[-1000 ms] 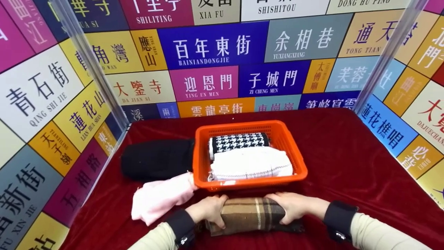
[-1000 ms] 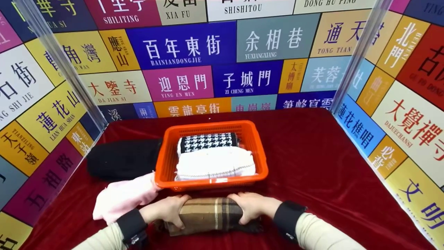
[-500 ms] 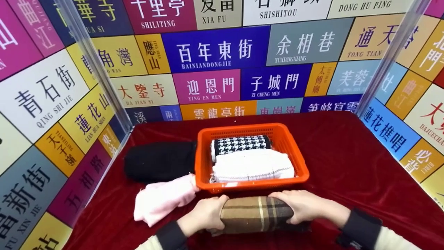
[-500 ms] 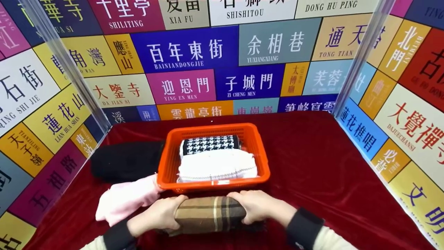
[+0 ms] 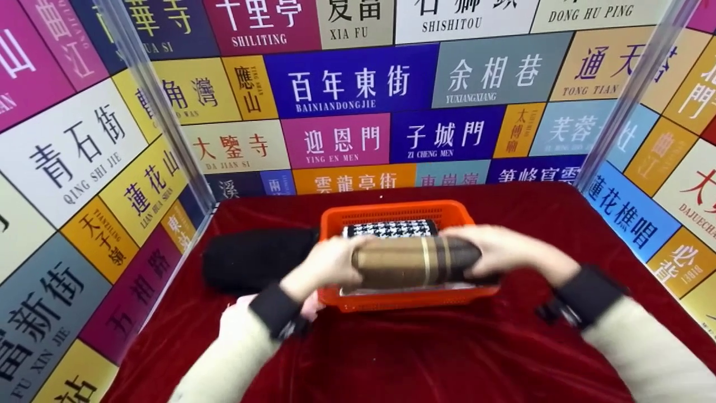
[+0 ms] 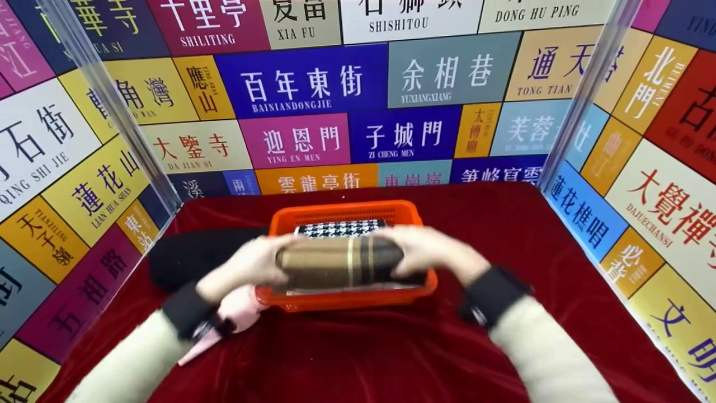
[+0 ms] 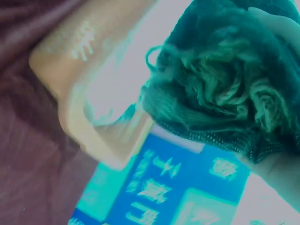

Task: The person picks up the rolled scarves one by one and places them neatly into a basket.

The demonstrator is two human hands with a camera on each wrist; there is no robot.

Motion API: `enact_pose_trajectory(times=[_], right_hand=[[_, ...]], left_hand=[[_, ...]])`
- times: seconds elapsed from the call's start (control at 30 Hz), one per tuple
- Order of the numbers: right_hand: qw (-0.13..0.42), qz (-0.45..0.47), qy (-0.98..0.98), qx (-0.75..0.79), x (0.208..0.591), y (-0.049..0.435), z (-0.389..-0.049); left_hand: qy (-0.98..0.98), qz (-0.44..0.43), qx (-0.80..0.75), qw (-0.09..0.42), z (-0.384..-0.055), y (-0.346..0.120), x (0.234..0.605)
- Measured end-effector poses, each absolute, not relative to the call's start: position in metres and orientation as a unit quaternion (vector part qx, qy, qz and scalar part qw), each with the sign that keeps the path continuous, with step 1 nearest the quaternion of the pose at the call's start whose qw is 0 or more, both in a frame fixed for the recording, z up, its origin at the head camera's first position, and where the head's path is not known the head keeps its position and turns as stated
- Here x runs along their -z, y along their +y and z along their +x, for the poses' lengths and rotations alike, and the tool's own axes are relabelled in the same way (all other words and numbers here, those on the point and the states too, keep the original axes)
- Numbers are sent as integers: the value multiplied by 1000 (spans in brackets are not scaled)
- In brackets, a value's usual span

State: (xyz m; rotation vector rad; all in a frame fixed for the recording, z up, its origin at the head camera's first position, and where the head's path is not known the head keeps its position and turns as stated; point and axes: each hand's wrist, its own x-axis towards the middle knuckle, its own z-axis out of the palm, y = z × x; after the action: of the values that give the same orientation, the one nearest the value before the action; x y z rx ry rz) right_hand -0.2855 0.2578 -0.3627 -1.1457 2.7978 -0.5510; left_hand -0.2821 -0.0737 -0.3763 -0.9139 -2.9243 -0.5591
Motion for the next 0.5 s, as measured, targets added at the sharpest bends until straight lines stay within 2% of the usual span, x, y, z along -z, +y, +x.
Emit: enact_pose_trajectory(times=[0.23, 0.37, 0.5], right_hand=[[105, -318, 922, 193, 380, 250, -359], [120, -292, 938, 140, 392, 241, -377], [118, -290, 948, 58, 392, 225, -382]], left_hand=[[-962, -243, 128, 2, -350, -64, 388], [-970, -234, 63, -24, -368, -58, 401], [-970, -235, 10, -55, -372, -51, 404]])
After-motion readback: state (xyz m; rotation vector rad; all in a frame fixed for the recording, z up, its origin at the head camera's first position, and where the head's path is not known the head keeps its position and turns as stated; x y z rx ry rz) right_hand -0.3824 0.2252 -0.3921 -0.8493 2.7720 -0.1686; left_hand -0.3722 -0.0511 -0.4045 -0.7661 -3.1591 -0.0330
